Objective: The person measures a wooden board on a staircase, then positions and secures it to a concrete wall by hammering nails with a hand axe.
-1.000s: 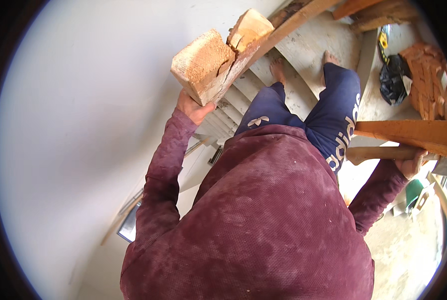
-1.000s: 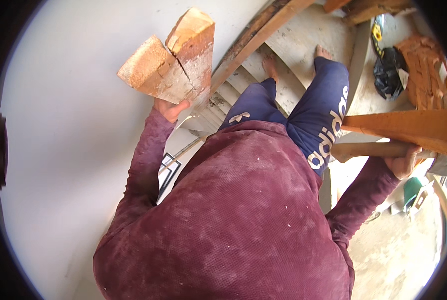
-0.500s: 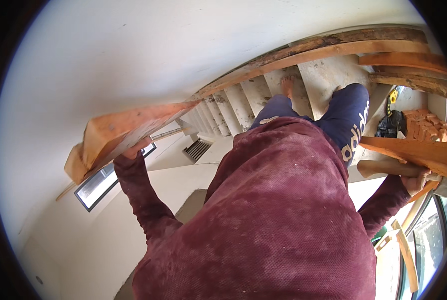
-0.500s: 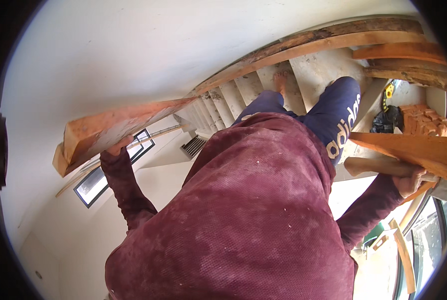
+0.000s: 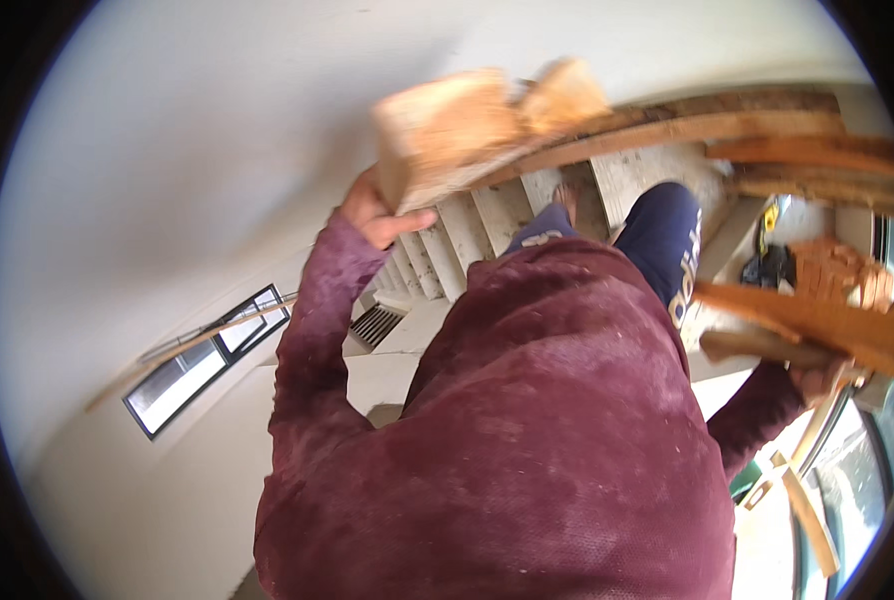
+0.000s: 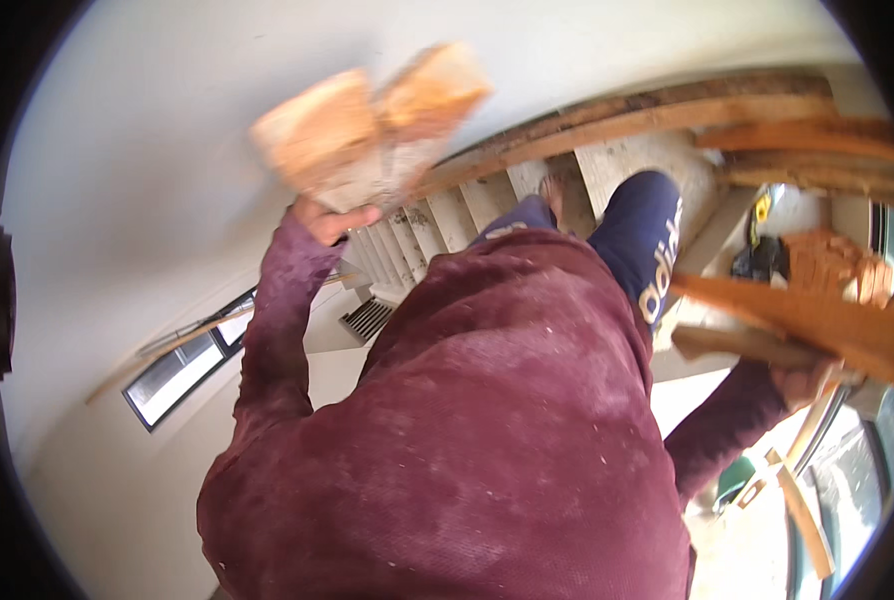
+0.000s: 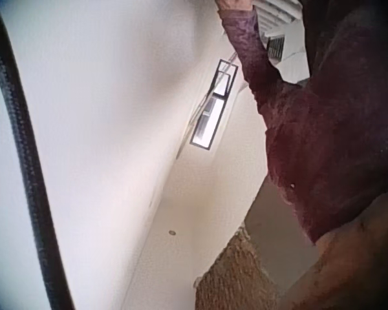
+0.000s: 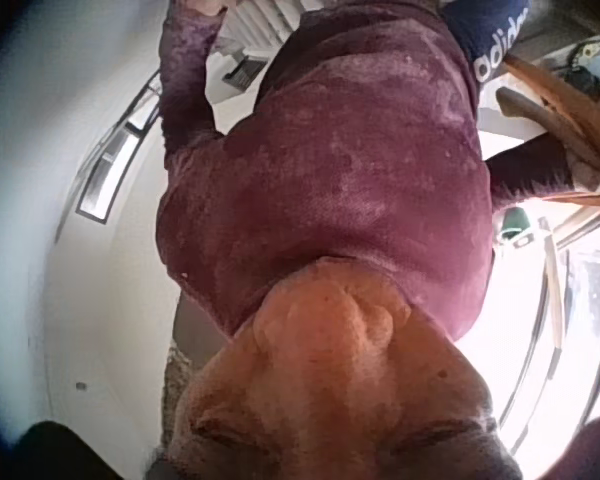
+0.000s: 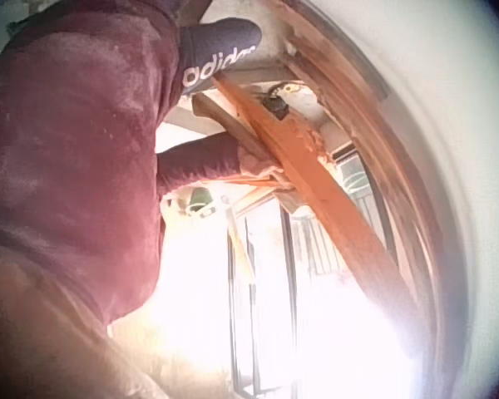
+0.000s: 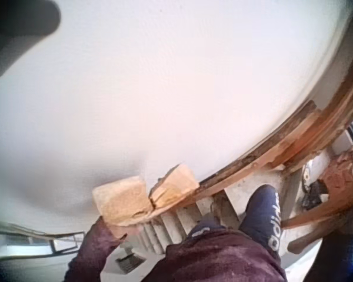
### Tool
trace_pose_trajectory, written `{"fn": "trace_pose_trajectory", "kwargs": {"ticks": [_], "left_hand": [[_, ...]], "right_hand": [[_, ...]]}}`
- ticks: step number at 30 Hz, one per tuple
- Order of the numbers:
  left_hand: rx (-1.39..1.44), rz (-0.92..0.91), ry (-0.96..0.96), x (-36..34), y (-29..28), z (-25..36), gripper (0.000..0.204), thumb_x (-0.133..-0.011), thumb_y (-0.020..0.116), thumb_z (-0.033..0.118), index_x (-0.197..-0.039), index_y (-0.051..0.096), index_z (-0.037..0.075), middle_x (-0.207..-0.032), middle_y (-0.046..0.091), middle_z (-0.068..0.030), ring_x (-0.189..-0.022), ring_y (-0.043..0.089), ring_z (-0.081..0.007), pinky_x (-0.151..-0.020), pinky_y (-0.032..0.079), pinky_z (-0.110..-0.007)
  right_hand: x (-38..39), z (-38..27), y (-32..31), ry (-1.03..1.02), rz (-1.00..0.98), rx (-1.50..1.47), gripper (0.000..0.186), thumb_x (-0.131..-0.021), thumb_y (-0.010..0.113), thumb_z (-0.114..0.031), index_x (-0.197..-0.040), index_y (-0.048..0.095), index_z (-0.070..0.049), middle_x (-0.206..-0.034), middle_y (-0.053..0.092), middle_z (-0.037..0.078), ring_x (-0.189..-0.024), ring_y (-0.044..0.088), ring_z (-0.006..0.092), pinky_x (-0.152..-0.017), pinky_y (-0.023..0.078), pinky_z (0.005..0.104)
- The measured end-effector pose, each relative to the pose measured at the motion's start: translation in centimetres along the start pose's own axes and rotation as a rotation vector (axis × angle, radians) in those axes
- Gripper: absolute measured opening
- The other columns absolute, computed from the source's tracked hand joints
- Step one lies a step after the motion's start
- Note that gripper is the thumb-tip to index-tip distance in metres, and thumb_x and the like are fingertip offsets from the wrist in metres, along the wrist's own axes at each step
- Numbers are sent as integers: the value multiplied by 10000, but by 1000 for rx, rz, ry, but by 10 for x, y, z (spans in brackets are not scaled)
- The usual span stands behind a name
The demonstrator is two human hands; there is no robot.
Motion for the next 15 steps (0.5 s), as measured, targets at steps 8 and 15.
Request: {"fn": "trace_pose_trajectory", "kwargs": {"ticks": [8,15], "left_hand": [[-166,-9,4,-2,-27,12,721,-630,833,177,-1246,519,-29,-1163,626,-177,-1088,586,-290,-970,447,-374],[-267,104,110,48,-80,22,648,-635,808,90,-1228,560,0,-1157,634,-131,-1095,583,-259,-985,426,-374]], "right_hand": [[19,19,-43,78,49,-17,751,-848,651,-469,-1393,392,-23,-1384,444,190,-1240,466,389,-1041,383,542],[57,36,-35,118,21,-23,645,-874,646,-417,-1345,453,-21,-1291,530,163,-1171,523,342,-995,421,510]]}}
Point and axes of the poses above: each hand's wrist, its own x-axis away from the middle knuckle, its own y-axis out of the palm, z = x × y, the point moved 8 cm from there along -x, towards the middle knuckle
